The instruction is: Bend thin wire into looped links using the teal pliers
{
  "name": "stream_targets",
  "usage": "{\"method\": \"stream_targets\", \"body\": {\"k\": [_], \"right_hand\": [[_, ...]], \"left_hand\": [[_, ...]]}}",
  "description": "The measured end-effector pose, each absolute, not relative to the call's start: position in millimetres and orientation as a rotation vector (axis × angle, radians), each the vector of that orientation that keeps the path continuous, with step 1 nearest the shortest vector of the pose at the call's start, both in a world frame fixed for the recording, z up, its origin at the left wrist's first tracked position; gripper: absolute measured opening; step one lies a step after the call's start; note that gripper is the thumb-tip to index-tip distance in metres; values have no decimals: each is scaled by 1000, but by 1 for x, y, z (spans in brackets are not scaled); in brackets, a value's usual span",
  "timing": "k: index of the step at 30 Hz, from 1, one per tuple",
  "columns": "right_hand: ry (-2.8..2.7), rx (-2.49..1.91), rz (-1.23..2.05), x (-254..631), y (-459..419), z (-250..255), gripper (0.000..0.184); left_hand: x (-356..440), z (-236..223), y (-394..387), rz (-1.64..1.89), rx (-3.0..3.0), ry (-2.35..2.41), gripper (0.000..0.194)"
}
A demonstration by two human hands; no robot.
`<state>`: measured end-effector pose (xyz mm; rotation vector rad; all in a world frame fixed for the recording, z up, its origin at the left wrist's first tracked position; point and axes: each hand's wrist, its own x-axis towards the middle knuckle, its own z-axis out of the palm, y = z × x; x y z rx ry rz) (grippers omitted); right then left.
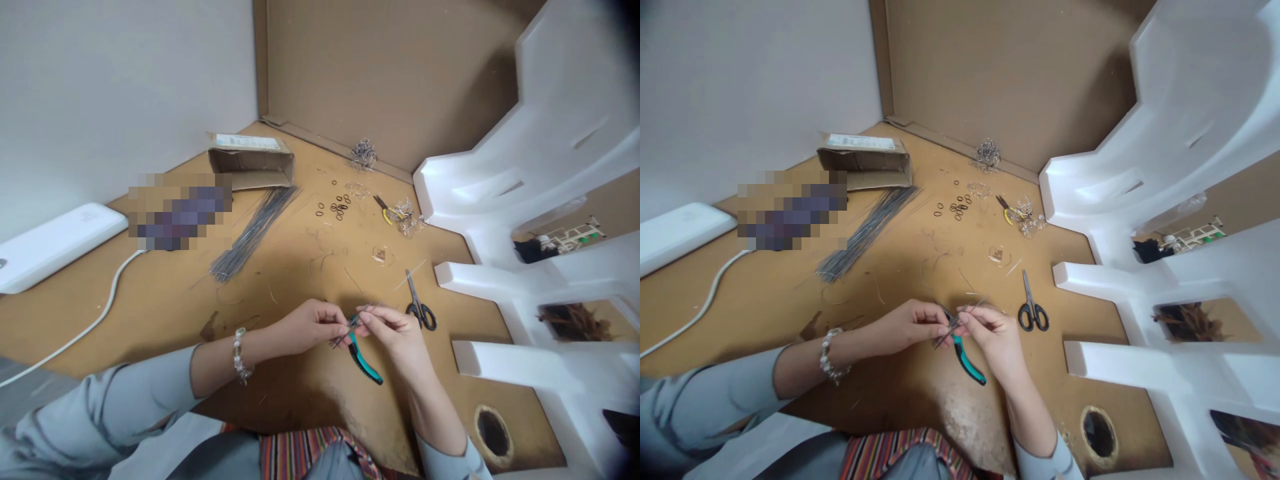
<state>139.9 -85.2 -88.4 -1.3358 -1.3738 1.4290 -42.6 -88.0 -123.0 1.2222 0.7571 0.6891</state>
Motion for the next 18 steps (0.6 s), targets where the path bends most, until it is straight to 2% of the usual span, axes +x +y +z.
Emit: {"method": "stream_targets", "body": {"k": [9, 13, 18], "right_hand": [[-1608, -1190, 1248, 137, -88, -88, 12], [-1866, -1155, 995, 131, -80, -61, 18], [-2069, -1081, 629, 119, -51, -39, 11]], "left_hand": [[-45, -120, -89, 687, 1485, 855, 23], [-49, -105, -80, 830, 1946, 903, 24], [-52, -88, -53, 935, 2320, 1078, 25]]}}
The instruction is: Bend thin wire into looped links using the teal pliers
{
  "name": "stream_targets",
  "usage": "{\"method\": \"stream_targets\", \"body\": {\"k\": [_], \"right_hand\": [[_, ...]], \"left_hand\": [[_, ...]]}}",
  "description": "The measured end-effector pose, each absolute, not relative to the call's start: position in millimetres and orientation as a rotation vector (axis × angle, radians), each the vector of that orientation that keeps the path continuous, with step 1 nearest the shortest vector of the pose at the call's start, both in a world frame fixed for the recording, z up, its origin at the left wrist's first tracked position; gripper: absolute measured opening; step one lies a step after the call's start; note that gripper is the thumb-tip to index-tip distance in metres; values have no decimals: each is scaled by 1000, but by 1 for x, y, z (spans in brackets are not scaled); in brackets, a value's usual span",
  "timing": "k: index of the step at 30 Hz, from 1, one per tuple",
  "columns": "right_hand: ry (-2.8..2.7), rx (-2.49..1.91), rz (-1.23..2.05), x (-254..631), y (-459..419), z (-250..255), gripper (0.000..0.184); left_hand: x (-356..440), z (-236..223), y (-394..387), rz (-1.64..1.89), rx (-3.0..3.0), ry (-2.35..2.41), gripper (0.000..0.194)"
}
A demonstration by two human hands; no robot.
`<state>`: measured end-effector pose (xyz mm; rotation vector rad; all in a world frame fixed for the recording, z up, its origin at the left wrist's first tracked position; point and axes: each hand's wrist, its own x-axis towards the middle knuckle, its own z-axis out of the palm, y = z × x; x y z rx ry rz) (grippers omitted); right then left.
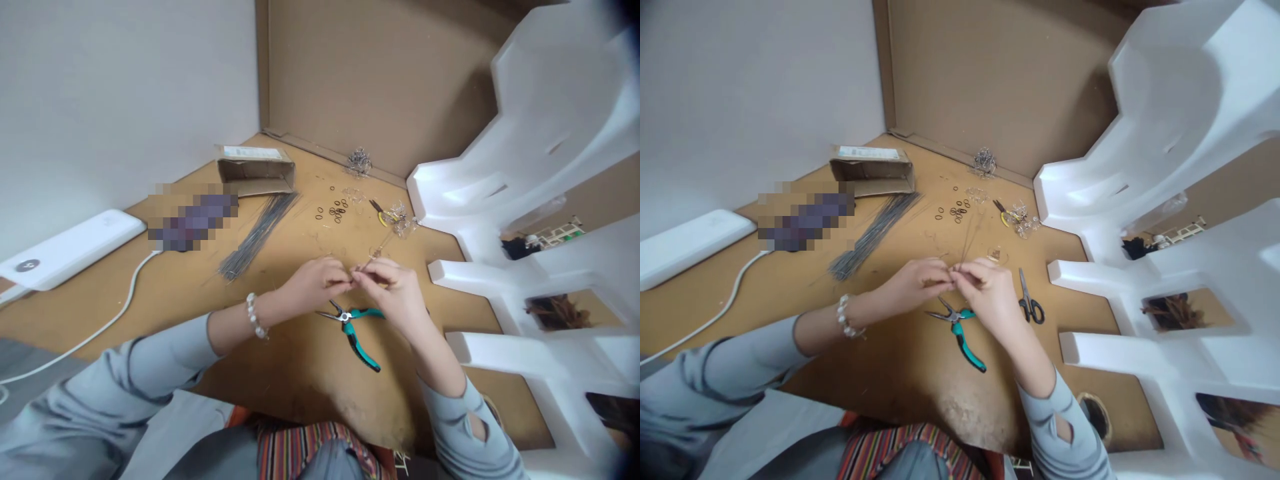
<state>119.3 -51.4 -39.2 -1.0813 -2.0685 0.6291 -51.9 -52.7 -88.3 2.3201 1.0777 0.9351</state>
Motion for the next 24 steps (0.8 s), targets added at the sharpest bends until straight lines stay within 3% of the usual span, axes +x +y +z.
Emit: {"method": "stream_targets", "body": {"k": [4, 8, 15, 21, 24], "right_hand": [[-2186, -1136, 469, 112, -35, -60, 9], [-2249, -1232, 542, 114, -32, -89, 8], [-2298, -1241, 518, 119, -32, -93, 17], [-2182, -1298, 677, 119, -34, -91, 20], [-1951, -1248, 1004, 124, -38, -87, 20]], "left_hand": [[-50, -109, -35, 902, 2384, 1144, 19], [-47, -137, -31, 800, 2427, 1238, 18], [-48, -141, -27, 792, 2365, 1192, 22], [-50, -132, -33, 776, 2167, 1229, 21], [-52, -118, -42, 705, 2047, 1118, 23]]}}
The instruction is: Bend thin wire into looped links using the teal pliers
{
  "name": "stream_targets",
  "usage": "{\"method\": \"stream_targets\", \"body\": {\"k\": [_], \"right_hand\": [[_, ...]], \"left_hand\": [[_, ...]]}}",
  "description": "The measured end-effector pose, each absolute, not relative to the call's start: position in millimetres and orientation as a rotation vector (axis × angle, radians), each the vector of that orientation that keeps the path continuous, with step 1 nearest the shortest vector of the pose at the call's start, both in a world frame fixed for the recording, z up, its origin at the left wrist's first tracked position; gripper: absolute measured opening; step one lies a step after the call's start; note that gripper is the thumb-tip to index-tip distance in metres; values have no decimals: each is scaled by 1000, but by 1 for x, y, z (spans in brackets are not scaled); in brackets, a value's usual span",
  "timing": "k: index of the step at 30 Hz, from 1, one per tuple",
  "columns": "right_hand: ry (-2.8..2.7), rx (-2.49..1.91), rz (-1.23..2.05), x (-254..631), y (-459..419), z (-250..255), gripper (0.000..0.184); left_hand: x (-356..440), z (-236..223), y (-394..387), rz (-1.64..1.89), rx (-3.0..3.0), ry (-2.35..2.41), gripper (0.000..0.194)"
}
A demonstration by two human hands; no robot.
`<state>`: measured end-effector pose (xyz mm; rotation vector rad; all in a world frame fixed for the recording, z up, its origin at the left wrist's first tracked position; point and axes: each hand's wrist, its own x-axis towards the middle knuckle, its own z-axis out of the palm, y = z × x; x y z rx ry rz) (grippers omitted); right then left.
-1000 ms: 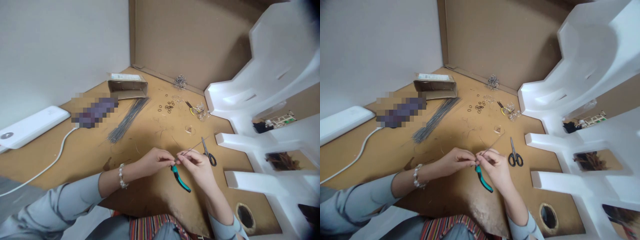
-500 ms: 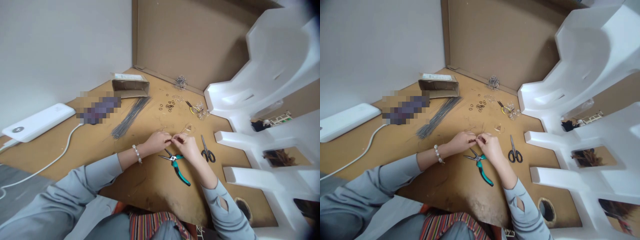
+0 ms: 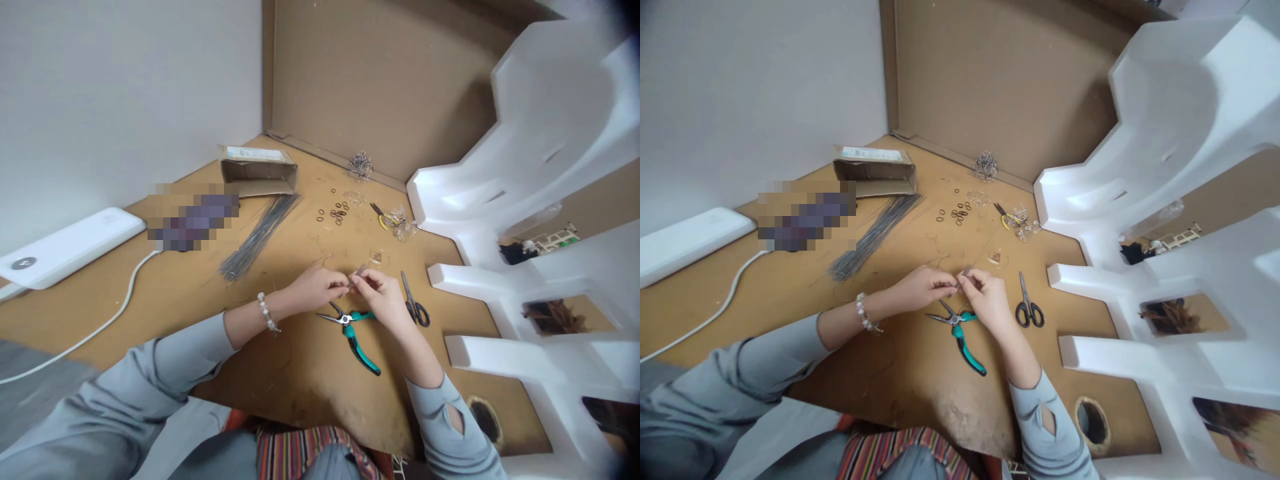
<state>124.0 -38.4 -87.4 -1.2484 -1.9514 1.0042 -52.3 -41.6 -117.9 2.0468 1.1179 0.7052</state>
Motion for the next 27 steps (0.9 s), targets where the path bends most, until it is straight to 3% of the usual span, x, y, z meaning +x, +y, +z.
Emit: {"method": "stream_targets", "body": {"k": [6, 20, 27], "right_hand": [[-1527, -1205, 1597, 139, -59, -82, 23], [-1250, -1218, 1621, 148, -72, -99, 17], [-1259, -1259, 1592, 150, -74, -94, 19]], "left_hand": [[-55, -98, -54, 457, 1672, 625, 23], [-52, -102, -61, 365, 1452, 621, 36], [-45, -109, -64, 406, 1234, 564, 29]]}}
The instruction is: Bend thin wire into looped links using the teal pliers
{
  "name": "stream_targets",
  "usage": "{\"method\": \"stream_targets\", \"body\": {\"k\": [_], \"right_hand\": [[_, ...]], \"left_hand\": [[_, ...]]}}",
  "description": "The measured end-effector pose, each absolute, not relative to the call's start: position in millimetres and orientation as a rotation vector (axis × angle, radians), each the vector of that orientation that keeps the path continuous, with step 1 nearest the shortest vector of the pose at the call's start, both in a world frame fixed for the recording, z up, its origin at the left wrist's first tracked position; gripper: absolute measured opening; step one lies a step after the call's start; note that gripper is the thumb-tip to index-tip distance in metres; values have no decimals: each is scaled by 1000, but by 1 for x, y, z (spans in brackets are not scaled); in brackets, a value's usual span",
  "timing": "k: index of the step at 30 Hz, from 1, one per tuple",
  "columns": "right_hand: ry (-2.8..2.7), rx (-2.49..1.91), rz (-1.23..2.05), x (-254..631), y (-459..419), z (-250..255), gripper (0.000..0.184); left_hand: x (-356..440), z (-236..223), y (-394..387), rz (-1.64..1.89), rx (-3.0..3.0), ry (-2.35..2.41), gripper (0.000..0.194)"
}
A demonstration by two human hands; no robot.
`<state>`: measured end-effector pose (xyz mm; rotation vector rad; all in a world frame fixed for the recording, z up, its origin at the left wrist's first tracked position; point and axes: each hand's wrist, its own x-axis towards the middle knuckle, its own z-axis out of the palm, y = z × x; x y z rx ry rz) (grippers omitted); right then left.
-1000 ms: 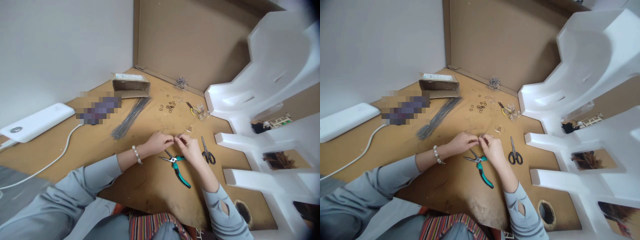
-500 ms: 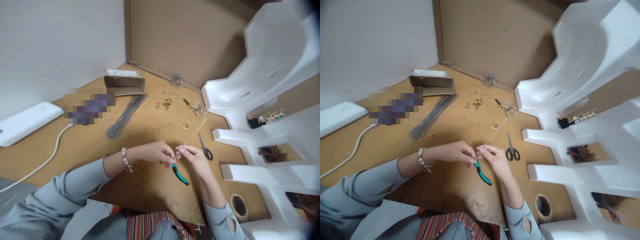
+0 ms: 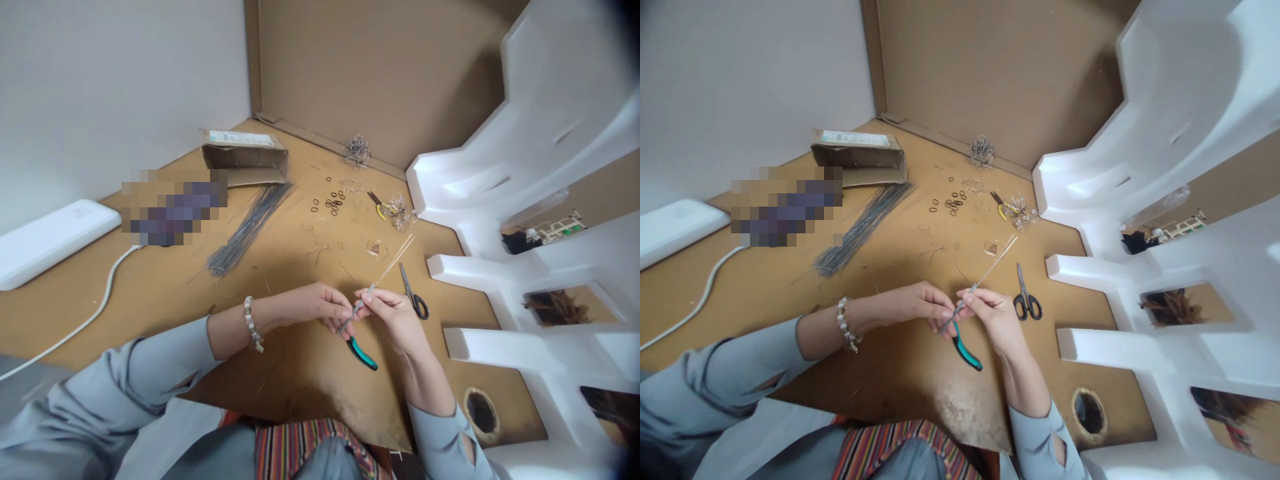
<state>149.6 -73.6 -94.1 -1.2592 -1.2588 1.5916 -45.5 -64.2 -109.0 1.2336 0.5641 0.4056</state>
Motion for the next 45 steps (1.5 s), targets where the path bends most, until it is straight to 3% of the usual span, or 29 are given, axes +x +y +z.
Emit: {"method": "stream_targets", "body": {"k": [12, 18, 22, 29, 32, 35, 37, 41, 45], "right_hand": [[-1583, -1259, 1300, 152, -78, -90, 22], [-2196, -1454, 647, 166, -108, -89, 50], [-2597, -1482, 410, 159, -124, -91, 67], [-2745, -1701, 88, 143, -121, -93, 73], [-2775, -1776, -9, 137, -116, -95, 59], [-2706, -1845, 80, 140, -111, -97, 37], [-2571, -1875, 281, 149, -107, -95, 31], [-2199, -1736, 975, 176, -98, -82, 27], [-1804, -1333, 1641, 189, -88, -73, 35]], "left_hand": [[-39, -100, -71, 521, 1249, 701, 28], [-59, -93, -70, 593, 1304, 757, 24], [-67, -92, -70, 595, 1329, 761, 23], [-70, -92, -70, 598, 1310, 728, 24], [-70, -92, -71, 588, 1316, 712, 24], [-72, -89, -71, 578, 1306, 693, 23], [-75, -85, -71, 585, 1293, 689, 22], [-83, -81, -67, 640, 1221, 709, 19], [-87, -85, -63, 657, 1170, 758, 19]]}}
